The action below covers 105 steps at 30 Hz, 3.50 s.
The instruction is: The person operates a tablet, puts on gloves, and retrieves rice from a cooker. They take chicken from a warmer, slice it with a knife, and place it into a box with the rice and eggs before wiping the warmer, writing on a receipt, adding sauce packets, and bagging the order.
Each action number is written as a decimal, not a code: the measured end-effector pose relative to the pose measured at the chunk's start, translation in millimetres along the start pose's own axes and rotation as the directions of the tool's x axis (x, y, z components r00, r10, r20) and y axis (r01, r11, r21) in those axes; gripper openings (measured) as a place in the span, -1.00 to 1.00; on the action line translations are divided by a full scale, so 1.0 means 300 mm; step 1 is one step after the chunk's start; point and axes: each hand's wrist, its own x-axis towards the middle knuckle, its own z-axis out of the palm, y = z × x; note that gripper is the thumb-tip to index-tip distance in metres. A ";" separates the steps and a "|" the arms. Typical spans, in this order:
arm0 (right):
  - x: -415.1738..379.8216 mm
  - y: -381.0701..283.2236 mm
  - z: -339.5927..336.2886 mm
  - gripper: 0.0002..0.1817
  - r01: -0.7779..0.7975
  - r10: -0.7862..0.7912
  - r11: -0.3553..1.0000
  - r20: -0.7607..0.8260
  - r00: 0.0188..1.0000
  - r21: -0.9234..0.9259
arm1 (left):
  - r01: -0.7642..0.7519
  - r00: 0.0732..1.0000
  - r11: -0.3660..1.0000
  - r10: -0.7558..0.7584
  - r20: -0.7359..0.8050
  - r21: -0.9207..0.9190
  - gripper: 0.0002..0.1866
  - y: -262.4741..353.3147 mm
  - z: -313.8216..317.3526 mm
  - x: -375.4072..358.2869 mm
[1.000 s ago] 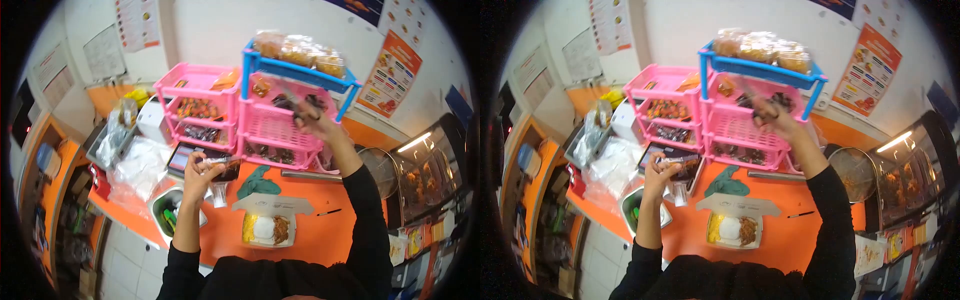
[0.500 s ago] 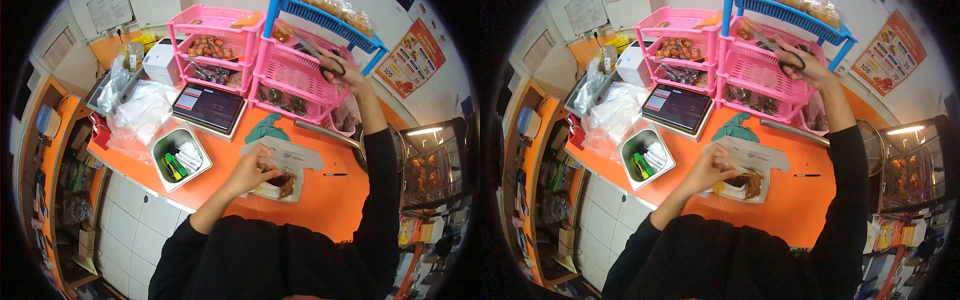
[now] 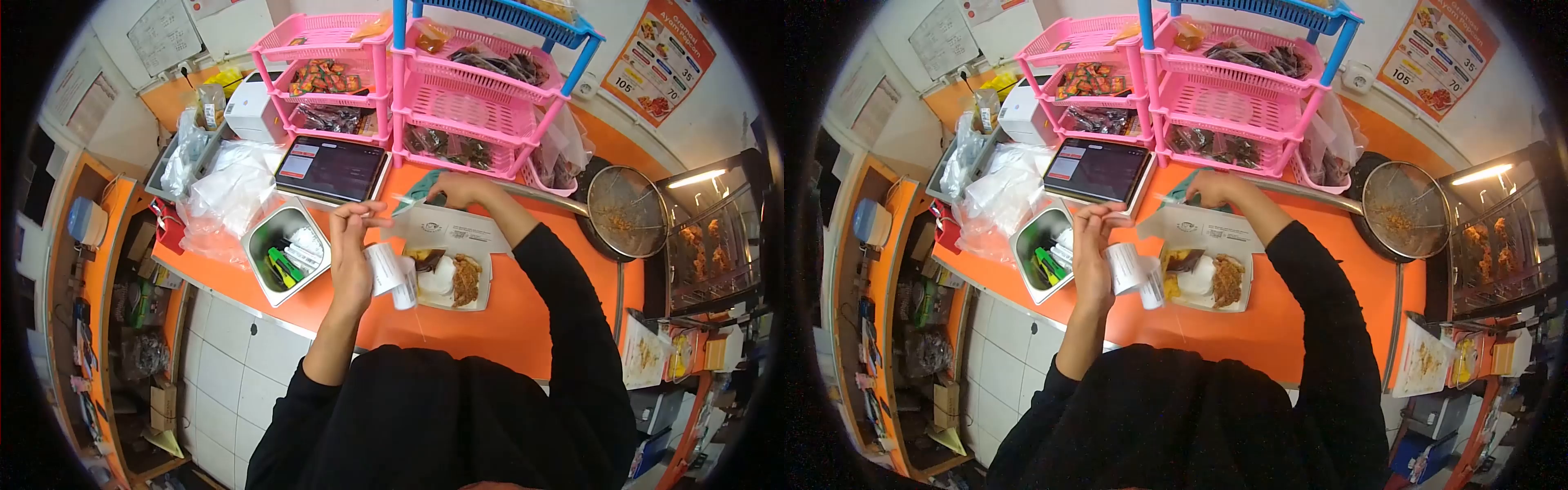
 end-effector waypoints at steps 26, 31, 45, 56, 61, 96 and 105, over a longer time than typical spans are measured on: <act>-1.064 -0.524 -0.023 -0.52 0.776 0.752 0.160 -0.584 0.304 0.610 | 0.017 0.671 0.945 -0.252 0.697 0.325 -0.57 -0.306 0.371 -0.444; -1.338 -0.511 0.106 -0.77 0.908 0.599 0.256 -0.791 0.120 0.332 | -0.230 0.842 0.932 0.047 0.538 0.278 -0.73 -0.342 0.354 -0.388; -1.053 -0.471 0.181 -0.52 0.392 0.564 0.550 -0.674 0.476 0.737 | 0.580 0.660 0.814 -0.451 0.601 -0.027 -0.69 -0.159 0.529 -0.282; -1.086 -0.402 0.504 -0.33 0.327 0.816 -0.065 -0.139 0.562 0.943 | 0.320 0.851 0.911 -0.397 0.343 0.261 -0.54 -0.451 0.627 -0.344; -1.079 -0.424 0.734 -0.42 0.191 0.941 0.019 -0.082 0.329 0.981 | 0.036 0.901 0.825 -0.271 0.339 0.565 -0.56 -0.691 0.618 -0.385; -1.028 0.204 0.482 -0.68 -0.588 0.399 0.807 -0.678 0.617 -0.061 | -0.499 0.411 0.510 -0.572 0.709 0.701 0.42 -0.609 0.477 -0.404; -1.064 -0.040 0.525 -0.86 0.158 0.864 0.435 -0.460 0.204 0.887 | -0.503 0.423 0.515 -0.553 0.718 0.694 0.41 -0.614 0.473 -0.407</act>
